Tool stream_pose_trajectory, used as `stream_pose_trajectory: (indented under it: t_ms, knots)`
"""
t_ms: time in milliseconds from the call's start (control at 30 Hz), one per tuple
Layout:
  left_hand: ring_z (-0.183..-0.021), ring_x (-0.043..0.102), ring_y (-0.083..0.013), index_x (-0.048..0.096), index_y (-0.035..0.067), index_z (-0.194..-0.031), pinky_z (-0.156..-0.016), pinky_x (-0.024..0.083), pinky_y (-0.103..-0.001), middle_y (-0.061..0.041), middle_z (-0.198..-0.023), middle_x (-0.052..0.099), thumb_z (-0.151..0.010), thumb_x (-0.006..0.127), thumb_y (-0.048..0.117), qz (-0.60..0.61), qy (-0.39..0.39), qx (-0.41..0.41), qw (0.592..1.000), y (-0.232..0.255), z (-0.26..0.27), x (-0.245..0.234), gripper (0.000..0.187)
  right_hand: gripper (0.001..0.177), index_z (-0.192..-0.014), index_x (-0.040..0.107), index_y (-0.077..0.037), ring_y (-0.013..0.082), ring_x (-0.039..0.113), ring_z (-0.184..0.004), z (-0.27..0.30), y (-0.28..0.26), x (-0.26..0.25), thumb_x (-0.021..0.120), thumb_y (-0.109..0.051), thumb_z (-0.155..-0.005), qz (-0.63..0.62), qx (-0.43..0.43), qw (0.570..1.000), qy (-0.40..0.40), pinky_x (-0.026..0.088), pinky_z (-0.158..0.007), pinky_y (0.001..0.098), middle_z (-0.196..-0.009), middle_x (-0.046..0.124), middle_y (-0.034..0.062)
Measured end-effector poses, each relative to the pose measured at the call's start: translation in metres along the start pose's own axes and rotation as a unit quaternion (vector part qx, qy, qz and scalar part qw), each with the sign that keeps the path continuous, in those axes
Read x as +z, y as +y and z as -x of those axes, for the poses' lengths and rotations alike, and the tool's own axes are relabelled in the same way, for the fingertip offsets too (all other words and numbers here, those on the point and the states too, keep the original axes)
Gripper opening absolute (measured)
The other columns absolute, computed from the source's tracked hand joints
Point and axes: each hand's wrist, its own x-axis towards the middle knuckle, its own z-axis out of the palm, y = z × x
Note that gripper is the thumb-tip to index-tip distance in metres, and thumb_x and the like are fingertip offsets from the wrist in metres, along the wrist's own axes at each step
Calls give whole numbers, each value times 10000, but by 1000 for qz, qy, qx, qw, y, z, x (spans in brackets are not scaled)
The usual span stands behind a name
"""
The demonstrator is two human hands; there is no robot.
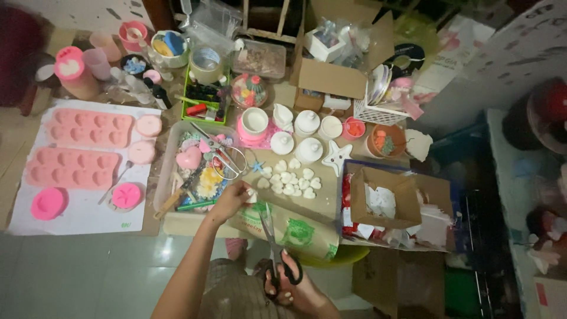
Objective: Organizing small mesh bags and candle supplies, melting wax on a portable stove, and assembling decorative wax elements into molds.
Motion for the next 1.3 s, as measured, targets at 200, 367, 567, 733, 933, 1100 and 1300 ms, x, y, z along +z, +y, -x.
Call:
stream_pose_trajectory:
  t_ms: [200, 367, 567, 733, 933, 1100, 1300]
  knots:
    - [-844, 681, -165, 596, -33, -1097, -745, 612, -318, -77, -1002, 647, -984, 591, 60, 41, -8, 2, 999, -10, -2, -1, 146, 735, -1019, 565, -102, 89, 332, -444, -25, -6, 9, 299, -783, -944, 28, -10, 999, 22, 269, -417, 218, -749, 600, 58]
    - [-841, 688, -169, 592, -17, -1095, -744, 600, -316, -75, -994, 663, -977, 591, 66, 42, -6, -14, 999, -1, -3, -4, 144, 632, -1022, 576, -88, 58, 338, -434, -43, 0, -19, 396, -694, -1026, 151, -159, 971, 98, 262, -390, 216, -660, 558, 1]
    - [-862, 658, -135, 660, 3, -1062, -786, 544, -298, -64, -946, 708, -981, 635, 108, -65, -13, 14, 998, 23, 3, -12, 134, 439, -1118, 581, -85, 177, 642, -594, -3, -33, -32, 633, -495, -968, 513, -214, 791, 257, 547, -567, 339, -728, 652, 46]
    - [-877, 649, -112, 673, 15, -1062, -806, 530, -283, -38, -952, 719, -966, 661, 144, -54, -56, 30, 997, 22, -1, -18, 161, 654, -1307, 506, -14, 314, 704, -676, 22, -63, 7, 722, -440, -860, 800, -83, 471, 361, 571, -682, 463, -769, 698, 147]
    - [-872, 620, -115, 676, 31, -1082, -792, 516, -284, -20, -942, 695, -967, 675, 172, -74, -92, 17, 993, 32, -4, -24, 182, 685, -1198, 591, 28, 401, 705, -773, -2, -85, -4, 788, -469, -769, 843, -179, 407, 302, 555, -696, 495, -822, 703, 231]
    - [-889, 633, -118, 672, 21, -1082, -810, 513, -281, -23, -956, 712, -967, 677, 182, -58, -97, 10, 994, 33, -8, -23, 198, 577, -1270, 576, 5, 318, 721, -670, -12, -86, -43, 674, -440, -915, 859, -129, 438, 231, 572, -613, 435, -790, 704, 147]
    - [-935, 629, -144, 671, 16, -1117, -838, 509, -293, -43, -996, 707, -953, 683, 192, -31, -102, -20, 994, 27, -14, -25, 240, 602, -1253, 563, -8, 287, 691, -636, -11, -88, 11, 715, -443, -865, 860, -113, 428, 253, 560, -583, 431, -742, 697, 137]
